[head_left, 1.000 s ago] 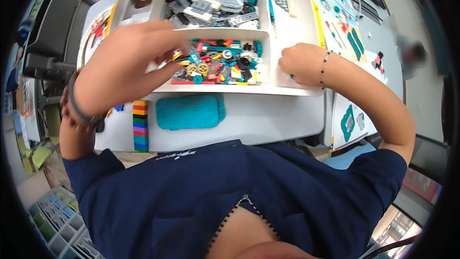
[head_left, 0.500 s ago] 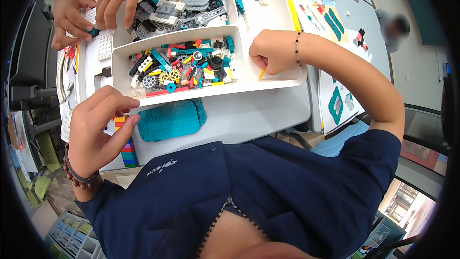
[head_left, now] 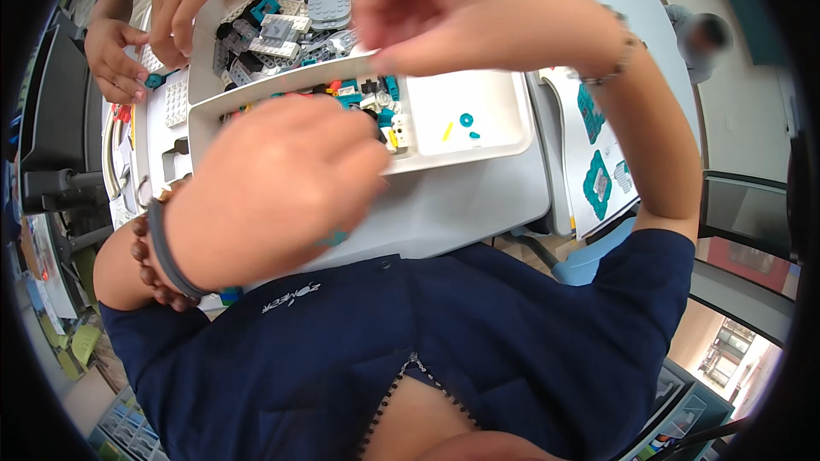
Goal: The person sorts and assembles small plastic building bricks from a compartmentalized tray. They pick up colorful bricks, connect them into a vertical stack, and place baseplates into the tray while another person works nearby.
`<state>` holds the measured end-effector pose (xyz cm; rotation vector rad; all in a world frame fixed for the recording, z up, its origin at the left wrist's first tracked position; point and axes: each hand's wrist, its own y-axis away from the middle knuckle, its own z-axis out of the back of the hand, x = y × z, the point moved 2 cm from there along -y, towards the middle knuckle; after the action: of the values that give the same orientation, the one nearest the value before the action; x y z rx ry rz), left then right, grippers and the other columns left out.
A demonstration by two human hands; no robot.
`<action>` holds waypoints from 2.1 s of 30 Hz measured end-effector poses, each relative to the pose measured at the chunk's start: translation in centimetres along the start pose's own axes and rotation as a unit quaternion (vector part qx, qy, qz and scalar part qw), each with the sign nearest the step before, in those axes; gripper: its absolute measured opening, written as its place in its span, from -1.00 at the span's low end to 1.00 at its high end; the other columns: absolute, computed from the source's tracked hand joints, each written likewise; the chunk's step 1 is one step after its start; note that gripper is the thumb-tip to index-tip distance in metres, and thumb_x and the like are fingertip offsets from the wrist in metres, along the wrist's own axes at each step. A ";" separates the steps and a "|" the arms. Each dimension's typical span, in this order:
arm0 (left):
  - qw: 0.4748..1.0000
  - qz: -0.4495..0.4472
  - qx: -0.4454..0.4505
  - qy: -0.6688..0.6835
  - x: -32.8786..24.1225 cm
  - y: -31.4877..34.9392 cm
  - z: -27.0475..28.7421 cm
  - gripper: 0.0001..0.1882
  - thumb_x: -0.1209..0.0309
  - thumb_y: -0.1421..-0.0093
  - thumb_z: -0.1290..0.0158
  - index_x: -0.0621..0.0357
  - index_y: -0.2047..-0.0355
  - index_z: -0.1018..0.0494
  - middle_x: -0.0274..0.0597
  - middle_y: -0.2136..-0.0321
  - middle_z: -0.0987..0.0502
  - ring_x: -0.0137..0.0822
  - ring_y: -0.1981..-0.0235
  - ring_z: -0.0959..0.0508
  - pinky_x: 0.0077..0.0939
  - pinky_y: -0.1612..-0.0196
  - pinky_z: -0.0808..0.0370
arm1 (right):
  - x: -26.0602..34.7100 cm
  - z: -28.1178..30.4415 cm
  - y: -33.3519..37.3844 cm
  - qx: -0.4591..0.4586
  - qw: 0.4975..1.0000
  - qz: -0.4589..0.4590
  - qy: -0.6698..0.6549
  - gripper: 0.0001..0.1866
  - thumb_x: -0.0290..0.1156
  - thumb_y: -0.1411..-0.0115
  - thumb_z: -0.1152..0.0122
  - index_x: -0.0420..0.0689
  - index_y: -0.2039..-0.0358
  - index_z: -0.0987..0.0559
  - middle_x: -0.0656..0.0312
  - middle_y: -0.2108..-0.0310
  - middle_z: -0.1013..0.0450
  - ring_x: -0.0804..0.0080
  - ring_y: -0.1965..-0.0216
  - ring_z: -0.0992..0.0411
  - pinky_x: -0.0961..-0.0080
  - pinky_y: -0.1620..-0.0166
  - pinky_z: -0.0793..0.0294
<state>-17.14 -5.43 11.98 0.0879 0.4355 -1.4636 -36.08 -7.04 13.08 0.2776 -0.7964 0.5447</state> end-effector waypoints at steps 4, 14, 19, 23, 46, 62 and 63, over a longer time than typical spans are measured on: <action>0.999 -0.036 0.027 -0.006 -2.1 -2.5 -0.1 -0.79 0.54 0.17 -0.15 0.18 0.45 -0.44 -0.16 0.54 -0.39 -0.18 0.50 -0.44 -0.35 0.41 -0.39 | -1.6 -0.7 -0.3 -0.014 0.999 0.015 0.044 -0.76 -0.36 0.07 -0.24 -0.22 0.38 -0.58 0.15 0.46 -0.51 0.40 0.42 -0.47 0.51 0.33 -0.45; 0.968 0.005 0.239 -0.071 3.9 -10.4 -7.2 -0.78 0.36 0.06 -0.16 0.28 0.48 -0.47 -0.06 0.56 -0.48 -0.08 0.47 -0.52 -0.30 0.38 -0.46 | -3.4 3.6 5.8 -0.038 0.971 -0.080 0.222 -0.85 -0.44 0.01 -0.17 -0.23 0.40 -0.54 0.02 0.43 -0.47 0.12 0.31 -0.44 0.37 0.21 -0.41; 0.918 0.079 0.381 -0.075 5.7 -12.4 -11.9 -0.86 0.35 0.09 -0.08 0.13 0.53 -0.55 -0.12 0.64 -0.51 -0.16 0.62 -0.50 -0.27 0.49 -0.42 | -2.8 1.5 6.9 -0.061 0.936 0.028 0.345 -0.83 -0.58 0.15 -0.27 -0.18 0.49 -0.47 0.22 0.50 -0.41 0.35 0.37 -0.38 0.49 0.23 -0.41; 0.922 0.116 0.366 -0.047 5.5 -12.3 -11.9 -0.88 0.43 0.09 0.01 0.07 0.60 -0.53 -0.15 0.67 -0.50 -0.17 0.63 -0.52 -0.26 0.51 -0.39 | -2.8 0.2 6.9 -0.051 0.946 0.015 0.321 -0.82 -0.55 0.18 -0.31 -0.15 0.51 -0.50 0.19 0.47 -0.39 0.23 0.27 -0.36 0.25 -0.15 -0.23; 0.963 0.263 0.055 -0.014 1.9 6.7 2.4 -0.79 0.52 0.16 -0.15 0.17 0.49 -0.35 -0.19 0.58 -0.36 -0.21 0.56 -0.38 -0.37 0.44 -0.26 | -7.0 -5.8 3.3 0.209 0.890 -0.141 0.380 -0.91 -0.48 0.21 -0.10 -0.14 0.78 -0.47 0.14 0.66 -0.42 0.25 0.49 -0.37 0.38 0.06 -0.22; 0.955 0.296 -0.022 -0.027 -1.0 15.7 -4.6 -0.28 0.26 0.28 -0.31 0.21 0.06 -0.35 -0.08 0.15 -0.41 -0.05 0.15 -0.41 -0.27 0.09 -0.33 | -6.4 -5.9 2.7 0.202 0.921 -0.213 0.257 -0.95 -0.51 0.12 -0.08 -0.19 0.58 -0.49 0.04 0.59 -0.45 0.08 0.44 -0.45 0.31 0.31 -0.44; 0.954 0.296 -0.029 -0.036 -0.9 15.9 -4.9 -0.26 0.25 0.29 -0.31 0.21 0.04 -0.34 -0.08 0.14 -0.40 -0.06 0.15 -0.40 -0.28 0.09 -0.33 | -6.1 -6.0 2.6 0.194 0.916 -0.209 0.282 -0.94 -0.53 0.13 -0.07 -0.20 0.58 -0.49 0.03 0.60 -0.45 0.07 0.44 -0.45 0.29 0.30 -0.44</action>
<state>-2.85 -1.14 4.48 0.1076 0.3521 -0.8596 -37.41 -4.50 4.58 0.6078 -0.0482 0.3415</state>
